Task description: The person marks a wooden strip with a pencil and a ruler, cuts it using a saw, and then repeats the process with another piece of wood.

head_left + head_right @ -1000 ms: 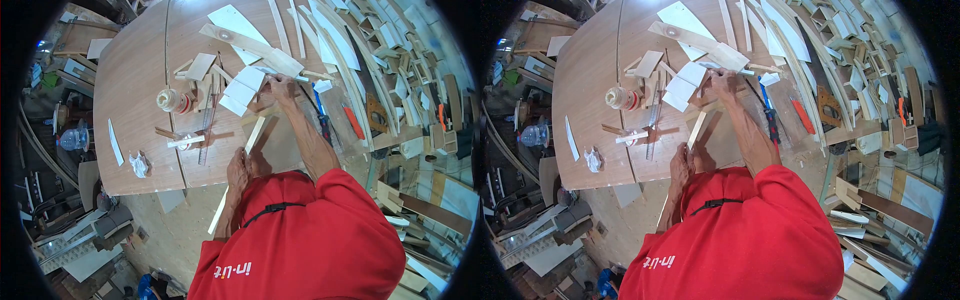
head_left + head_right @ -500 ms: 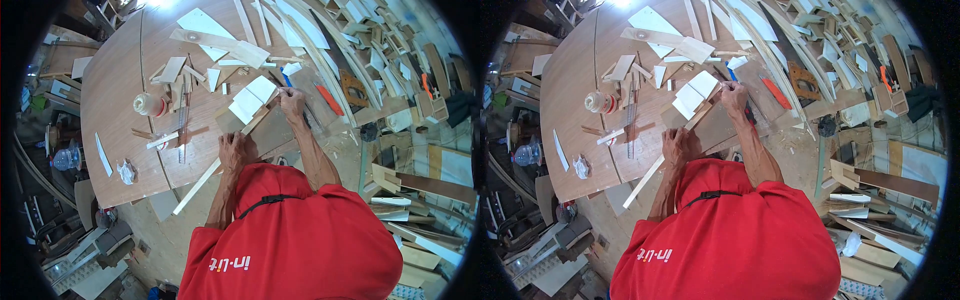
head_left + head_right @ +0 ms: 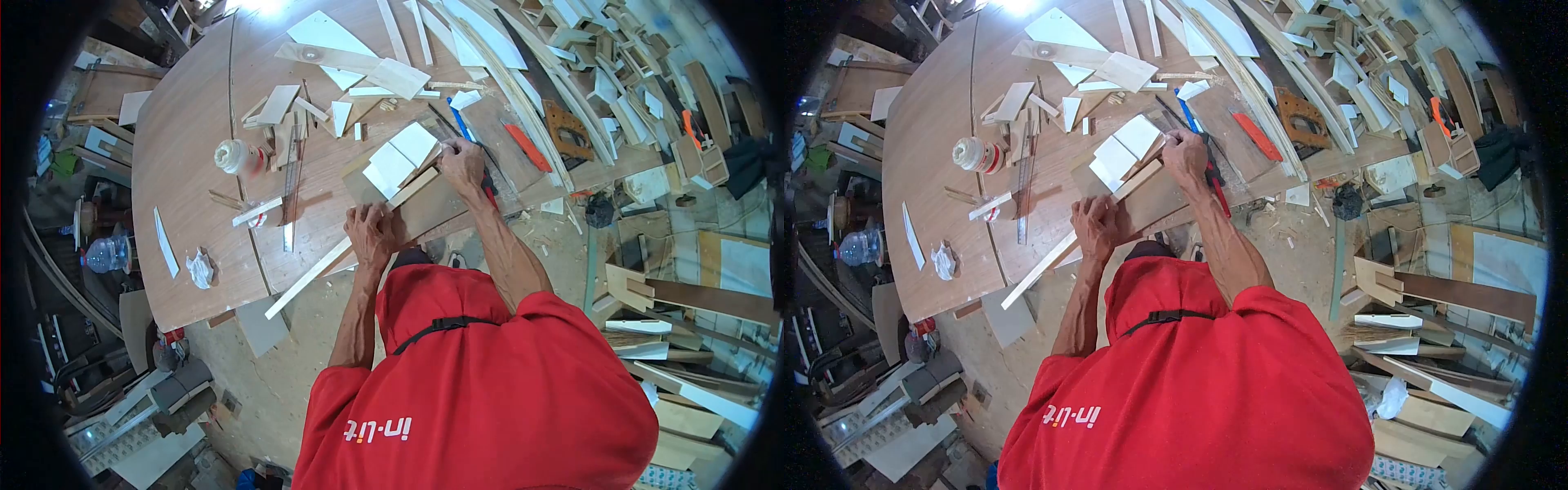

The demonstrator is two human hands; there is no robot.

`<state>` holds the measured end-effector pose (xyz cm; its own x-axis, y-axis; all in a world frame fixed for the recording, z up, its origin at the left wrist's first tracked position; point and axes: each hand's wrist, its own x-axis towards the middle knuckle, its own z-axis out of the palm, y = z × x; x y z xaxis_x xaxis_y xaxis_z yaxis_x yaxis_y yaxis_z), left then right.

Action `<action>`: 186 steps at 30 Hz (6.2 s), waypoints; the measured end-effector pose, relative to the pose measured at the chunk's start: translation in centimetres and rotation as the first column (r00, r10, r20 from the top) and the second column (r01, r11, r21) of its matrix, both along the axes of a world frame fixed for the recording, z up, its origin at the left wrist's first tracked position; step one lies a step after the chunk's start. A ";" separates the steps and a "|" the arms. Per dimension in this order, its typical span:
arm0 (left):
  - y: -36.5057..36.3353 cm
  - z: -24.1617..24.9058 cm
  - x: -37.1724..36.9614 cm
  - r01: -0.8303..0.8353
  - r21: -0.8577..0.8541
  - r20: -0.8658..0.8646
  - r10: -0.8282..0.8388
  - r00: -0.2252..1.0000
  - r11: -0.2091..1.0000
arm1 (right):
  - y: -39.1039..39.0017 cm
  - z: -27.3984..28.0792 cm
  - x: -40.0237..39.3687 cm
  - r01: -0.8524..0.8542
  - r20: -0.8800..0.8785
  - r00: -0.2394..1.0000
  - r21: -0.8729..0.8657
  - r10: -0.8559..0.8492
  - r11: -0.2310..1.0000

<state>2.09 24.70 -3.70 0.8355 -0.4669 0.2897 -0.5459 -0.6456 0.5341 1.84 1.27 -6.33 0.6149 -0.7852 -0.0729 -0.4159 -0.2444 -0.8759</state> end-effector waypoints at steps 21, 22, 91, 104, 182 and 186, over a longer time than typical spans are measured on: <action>-0.1 0.7 -0.6 -0.131 0.007 -0.024 0.131 0.991 0.991 | 0.3 1.6 -1.8 -0.193 -0.057 0.981 -0.278 0.184 0.941; -0.1 0.5 -0.5 -0.131 0.007 -0.025 0.131 0.991 0.991 | 0.2 1.8 -1.9 -0.214 -0.065 0.977 -0.264 0.203 0.941; 1.6 1.3 2.4 0.002 0.064 -0.219 0.012 0.976 0.998 | -0.3 4.3 -3.5 -0.385 -0.049 0.923 -0.114 0.382 0.916; 1.7 2.1 3.3 0.078 -0.004 -0.228 -0.077 0.971 0.997 | -0.1 4.8 -3.4 -0.340 -0.103 0.938 -0.097 0.330 0.935; 2.6 1.4 4.1 0.134 -0.104 -0.275 -0.158 0.948 0.985 | -0.1 4.7 -3.4 -0.311 -0.144 0.943 -0.050 0.302 0.949; 2.3 2.0 4.3 0.148 -0.085 -0.259 -0.165 0.952 0.985 | -0.8 5.6 -3.3 -0.248 -0.122 0.958 0.112 0.261 0.962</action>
<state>6.34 26.98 -1.67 0.8042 -0.5854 0.1024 -0.4714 -0.5233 0.7099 -1.43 0.43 -0.74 0.7732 -0.5891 -0.2346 -0.4656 -0.2764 -0.8407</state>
